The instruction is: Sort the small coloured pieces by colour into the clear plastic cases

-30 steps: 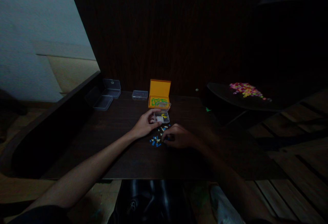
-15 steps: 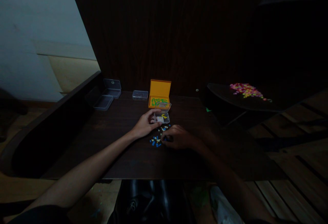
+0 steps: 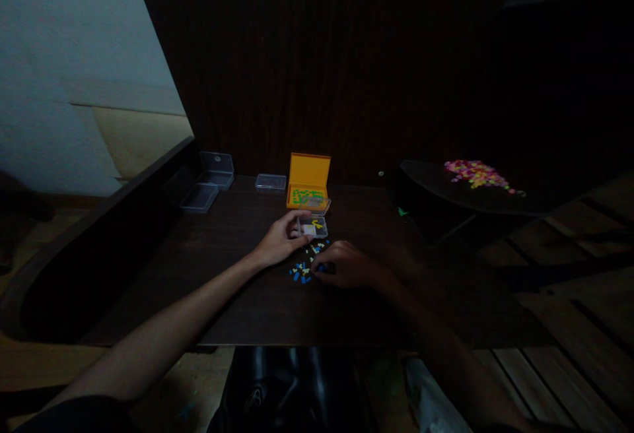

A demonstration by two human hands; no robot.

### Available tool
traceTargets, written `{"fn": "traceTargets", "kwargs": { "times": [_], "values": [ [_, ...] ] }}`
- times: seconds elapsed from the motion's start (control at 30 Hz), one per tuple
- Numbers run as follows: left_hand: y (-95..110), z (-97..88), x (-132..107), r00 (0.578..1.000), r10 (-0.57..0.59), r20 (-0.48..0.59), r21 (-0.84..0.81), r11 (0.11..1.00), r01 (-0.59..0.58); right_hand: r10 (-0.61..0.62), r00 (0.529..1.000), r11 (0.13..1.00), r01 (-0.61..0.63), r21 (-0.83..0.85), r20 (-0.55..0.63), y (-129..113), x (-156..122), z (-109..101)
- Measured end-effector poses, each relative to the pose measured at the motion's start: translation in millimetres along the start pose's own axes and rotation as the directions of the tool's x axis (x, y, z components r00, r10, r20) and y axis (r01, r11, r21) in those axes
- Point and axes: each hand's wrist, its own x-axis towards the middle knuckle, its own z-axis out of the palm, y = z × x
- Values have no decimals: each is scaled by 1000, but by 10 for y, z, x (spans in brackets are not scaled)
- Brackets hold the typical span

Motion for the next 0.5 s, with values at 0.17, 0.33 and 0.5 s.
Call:
{"fn": "traceTargets", "kwargs": {
  "times": [0.17,0.33,0.5],
  "values": [
    [-9,7,5,1000,4,-4,-6,1000,-4,22,999,1000,-22,0,29,-20,22,-9],
    [-4,14,-8,1000,5,-1,-14,1000,-5,47,998,998,-45,-38,37,-17,32,9],
    [-19,8,-2,1000,9,9,-18,1000,-9,25,999,1000,-25,-5,26,7,36,18]
  ]
}}
